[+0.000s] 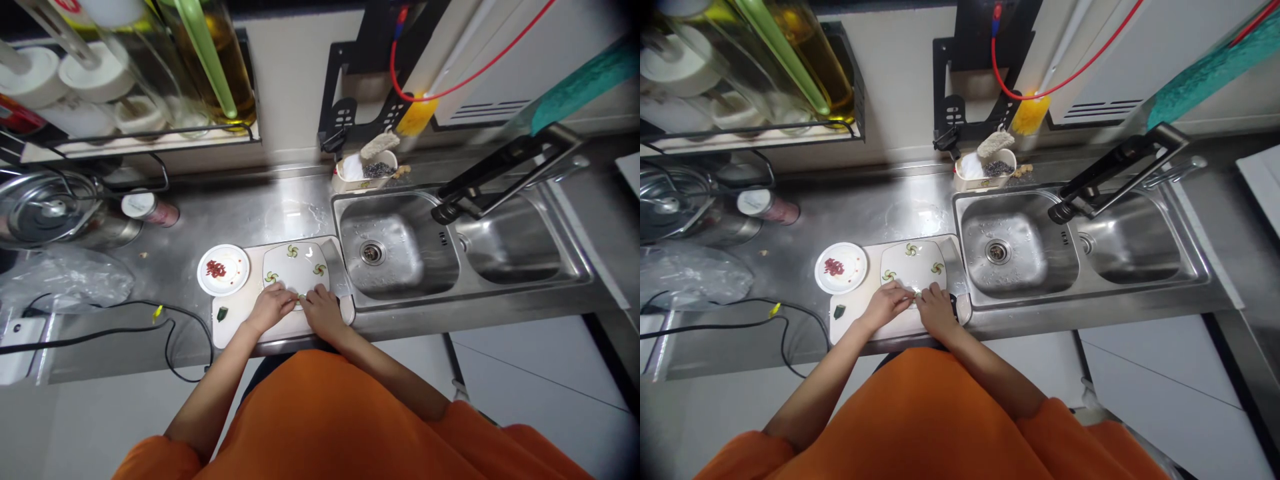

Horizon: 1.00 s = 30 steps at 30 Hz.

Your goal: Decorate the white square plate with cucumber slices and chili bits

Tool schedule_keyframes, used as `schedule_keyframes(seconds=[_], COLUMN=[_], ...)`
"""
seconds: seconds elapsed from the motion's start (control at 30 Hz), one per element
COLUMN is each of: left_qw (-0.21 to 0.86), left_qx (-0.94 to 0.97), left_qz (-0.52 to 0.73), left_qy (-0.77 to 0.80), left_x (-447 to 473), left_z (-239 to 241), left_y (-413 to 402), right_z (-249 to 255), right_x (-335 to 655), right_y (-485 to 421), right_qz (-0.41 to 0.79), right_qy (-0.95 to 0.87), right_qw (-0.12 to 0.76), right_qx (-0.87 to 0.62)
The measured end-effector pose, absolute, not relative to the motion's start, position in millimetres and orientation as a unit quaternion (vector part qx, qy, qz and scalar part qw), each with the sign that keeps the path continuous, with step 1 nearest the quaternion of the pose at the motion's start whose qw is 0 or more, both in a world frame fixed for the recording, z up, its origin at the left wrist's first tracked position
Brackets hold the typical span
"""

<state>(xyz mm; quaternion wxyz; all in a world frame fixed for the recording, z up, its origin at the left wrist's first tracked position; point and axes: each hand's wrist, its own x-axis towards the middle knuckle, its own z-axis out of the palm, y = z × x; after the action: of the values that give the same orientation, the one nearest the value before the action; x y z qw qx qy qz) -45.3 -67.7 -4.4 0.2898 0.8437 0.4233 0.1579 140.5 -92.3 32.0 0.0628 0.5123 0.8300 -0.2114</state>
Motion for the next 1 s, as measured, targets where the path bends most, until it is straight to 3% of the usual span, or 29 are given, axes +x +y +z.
schedule_keyframes(seconds=[0.5, 1.0], left_qw=[0.328, 0.339], left_qx=[0.792, 0.799], left_qz=[0.23, 0.236], left_qy=[0.46, 0.437], left_x=[-43.2, -36.0], left_z=[-2.8, -5.6], left_y=[-68.2, -73.9], right_z=[32.1, 32.1], right_x=[143.1, 145.2], right_y=[-94.7, -92.1], right_qz=[-0.244, -0.254], right_qy=[0.787, 0.763], right_qw=[-0.007, -0.011], right_qx=[0.567, 0.594])
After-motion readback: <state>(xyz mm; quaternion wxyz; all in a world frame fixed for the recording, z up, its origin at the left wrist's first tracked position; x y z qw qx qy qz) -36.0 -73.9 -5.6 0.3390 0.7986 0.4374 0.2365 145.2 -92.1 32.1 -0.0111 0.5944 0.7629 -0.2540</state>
